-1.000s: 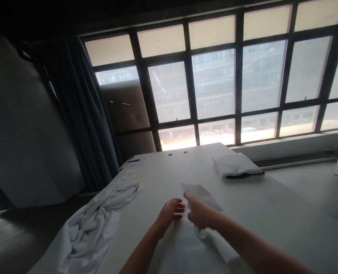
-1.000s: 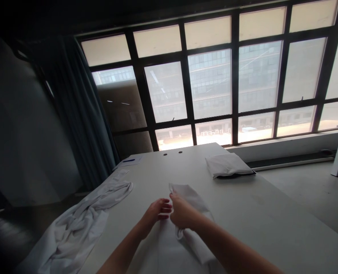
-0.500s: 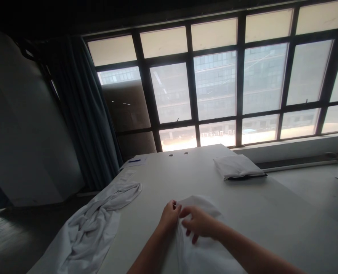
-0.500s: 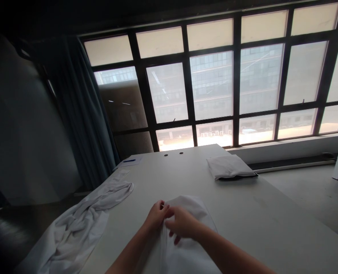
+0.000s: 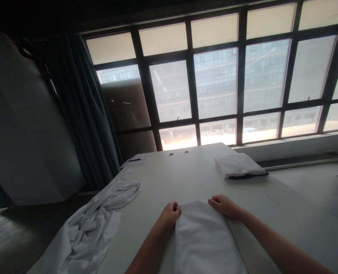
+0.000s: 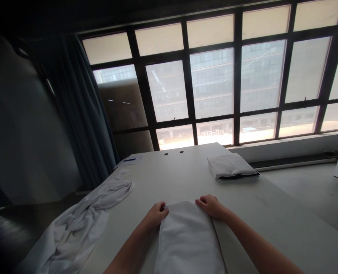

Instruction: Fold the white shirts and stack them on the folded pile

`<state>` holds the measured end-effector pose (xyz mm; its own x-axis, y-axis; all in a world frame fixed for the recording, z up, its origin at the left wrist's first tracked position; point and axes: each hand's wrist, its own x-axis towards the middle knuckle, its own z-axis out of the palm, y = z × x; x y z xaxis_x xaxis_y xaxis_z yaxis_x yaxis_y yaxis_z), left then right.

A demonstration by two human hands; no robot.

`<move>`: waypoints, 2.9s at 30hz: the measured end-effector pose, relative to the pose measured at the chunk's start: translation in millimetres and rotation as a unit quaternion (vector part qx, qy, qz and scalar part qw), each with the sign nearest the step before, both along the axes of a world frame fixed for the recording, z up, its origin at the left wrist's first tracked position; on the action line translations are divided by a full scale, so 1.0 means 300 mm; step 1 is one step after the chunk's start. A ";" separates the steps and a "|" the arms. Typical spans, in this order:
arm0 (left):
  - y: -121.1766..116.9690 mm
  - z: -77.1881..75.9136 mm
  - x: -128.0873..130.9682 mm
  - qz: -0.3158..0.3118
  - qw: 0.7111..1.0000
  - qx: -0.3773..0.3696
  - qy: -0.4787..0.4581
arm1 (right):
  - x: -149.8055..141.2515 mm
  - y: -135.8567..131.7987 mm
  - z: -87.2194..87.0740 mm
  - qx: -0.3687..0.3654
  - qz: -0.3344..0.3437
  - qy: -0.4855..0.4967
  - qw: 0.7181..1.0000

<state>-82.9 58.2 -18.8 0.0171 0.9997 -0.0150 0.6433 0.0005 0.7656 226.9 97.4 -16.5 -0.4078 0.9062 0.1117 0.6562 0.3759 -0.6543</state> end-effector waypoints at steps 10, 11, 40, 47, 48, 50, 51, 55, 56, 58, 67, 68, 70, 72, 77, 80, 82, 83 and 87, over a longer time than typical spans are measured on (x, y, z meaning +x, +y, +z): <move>-0.016 0.020 0.026 0.036 0.993 0.029 0.106 | 0.022 -0.052 -0.010 0.021 -0.043 -0.046 0.998; -0.024 0.023 0.029 0.042 0.991 0.028 0.120 | 0.020 -0.052 -0.012 0.023 -0.052 -0.051 0.997; -0.007 0.015 0.006 0.059 0.981 0.044 0.179 | -0.021 -0.087 -0.028 0.029 -0.139 -0.125 0.982; -0.042 0.031 0.047 0.026 0.973 0.103 0.203 | -0.087 -0.187 0.040 0.147 -0.103 -0.144 0.973; -0.051 0.039 0.056 0.018 0.971 0.112 0.212 | -0.105 -0.208 0.038 0.163 -0.072 -0.138 0.974; -0.067 0.061 0.074 0.000 0.965 0.126 0.231 | -0.140 -0.247 0.018 0.168 -0.003 -0.127 0.978; -0.076 0.074 0.083 -0.010 0.962 0.132 0.240 | -0.155 -0.262 0.001 0.162 0.027 -0.126 0.978; -0.125 0.104 0.146 -0.085 0.948 0.162 0.259 | -0.187 -0.281 -0.062 0.148 0.080 -0.128 0.977; -0.143 0.100 0.167 -0.120 0.944 0.167 0.257 | -0.189 -0.275 -0.071 0.146 0.081 -0.126 0.978; -0.180 0.078 0.204 -0.188 0.937 0.153 0.252 | -0.186 -0.254 -0.084 0.142 0.071 -0.122 0.980; -0.188 0.007 0.149 -0.155 0.936 0.046 0.314 | -0.043 -0.080 -0.143 0.124 -0.174 -0.051 0.976; -0.168 0.009 0.131 -0.135 0.936 0.043 0.323 | -0.025 -0.069 -0.145 0.136 -0.190 -0.018 0.972; -0.126 0.018 0.094 -0.081 0.934 0.049 0.343 | -0.005 -0.060 -0.142 0.163 -0.196 0.050 0.966; -0.096 0.035 0.062 -0.015 0.931 0.078 0.355 | -0.005 -0.070 -0.128 0.184 -0.173 0.092 0.963; -0.140 0.132 0.060 0.002 0.934 0.195 0.300 | -0.055 -0.161 -0.063 0.208 -0.021 0.085 0.974; -0.236 0.180 0.119 -0.140 0.933 0.216 0.253 | -0.089 -0.229 -0.022 0.224 0.102 0.057 0.968; -0.297 0.182 0.152 -0.207 0.920 0.210 0.259 | -0.106 -0.265 -0.002 0.227 0.143 0.022 0.963; -0.321 0.173 0.160 -0.225 0.912 0.207 0.272 | -0.112 -0.279 0.003 0.227 0.152 0.001 0.962; -0.366 0.093 0.114 -0.244 0.884 0.217 0.334 | -0.125 -0.300 0.001 0.216 0.163 -0.087 0.959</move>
<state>-48.5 -51.5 9.2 0.5804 0.7897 0.1986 0.7943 -0.6028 0.0757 189.4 7.4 -16.3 -0.7073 0.6126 0.3529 0.5430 0.7904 -0.2836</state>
